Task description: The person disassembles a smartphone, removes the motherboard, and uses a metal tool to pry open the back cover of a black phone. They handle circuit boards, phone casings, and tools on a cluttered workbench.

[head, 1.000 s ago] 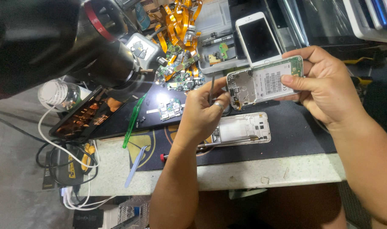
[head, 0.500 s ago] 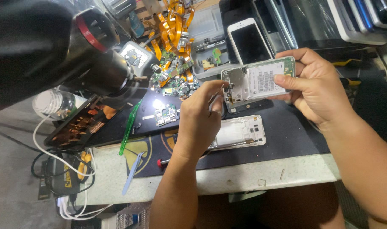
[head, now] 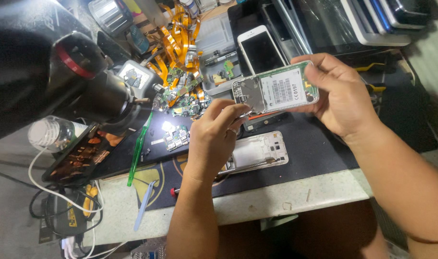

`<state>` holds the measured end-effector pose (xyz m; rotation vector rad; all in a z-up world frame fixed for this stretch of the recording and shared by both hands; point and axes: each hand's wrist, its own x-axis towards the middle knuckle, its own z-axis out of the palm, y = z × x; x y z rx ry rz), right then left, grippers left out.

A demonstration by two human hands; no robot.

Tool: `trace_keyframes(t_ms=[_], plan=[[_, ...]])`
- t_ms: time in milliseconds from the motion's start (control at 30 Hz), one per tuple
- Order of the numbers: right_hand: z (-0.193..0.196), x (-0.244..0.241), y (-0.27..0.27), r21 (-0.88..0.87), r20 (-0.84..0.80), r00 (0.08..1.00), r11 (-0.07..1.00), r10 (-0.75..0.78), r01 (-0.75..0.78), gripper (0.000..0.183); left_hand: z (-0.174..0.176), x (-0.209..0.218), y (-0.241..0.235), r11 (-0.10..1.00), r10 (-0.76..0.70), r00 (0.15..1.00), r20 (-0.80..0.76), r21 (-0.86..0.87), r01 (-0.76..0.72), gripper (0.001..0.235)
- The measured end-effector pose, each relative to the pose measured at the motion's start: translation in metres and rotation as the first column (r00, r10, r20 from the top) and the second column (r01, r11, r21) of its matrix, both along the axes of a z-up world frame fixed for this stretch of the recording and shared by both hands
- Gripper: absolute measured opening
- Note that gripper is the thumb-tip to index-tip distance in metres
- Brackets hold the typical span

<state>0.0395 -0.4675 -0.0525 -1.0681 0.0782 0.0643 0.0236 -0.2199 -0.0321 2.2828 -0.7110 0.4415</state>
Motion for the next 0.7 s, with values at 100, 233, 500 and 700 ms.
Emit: trace_keyframes(t_ms=[100, 233, 500, 700], plan=[[0.0026, 0.0027, -0.0039, 0.036, -0.019, 1.000, 0.999, 0.009, -0.008, 0.038, -0.0022, 0.0018, -0.0034, 0.999, -0.023, 0.999, 0.036, -0.036, 0.024, 0.025], [0.0031, 0.0018, -0.0063, 0.036, -0.016, 0.999, 0.999, 0.041, -0.040, 0.038, -0.0033, 0.0043, -0.0054, 0.998, -0.026, 0.999, 0.038, -0.053, 0.028, 0.025], [0.0060, 0.0022, -0.0070, 0.000, -0.065, 0.998, 1.000, 0.004, -0.004, 0.036, -0.0035, 0.0028, -0.0060, 0.998, -0.023, 0.998, 0.055, -0.063, 0.026, 0.034], [0.0003, 0.0006, -0.0042, 0.027, 0.063, 0.960, 0.961, 0.273, -0.275, 0.056, -0.0103, 0.0029, -0.0061, 0.915, 0.035, 0.990, 0.139, -0.403, 0.024, 0.032]])
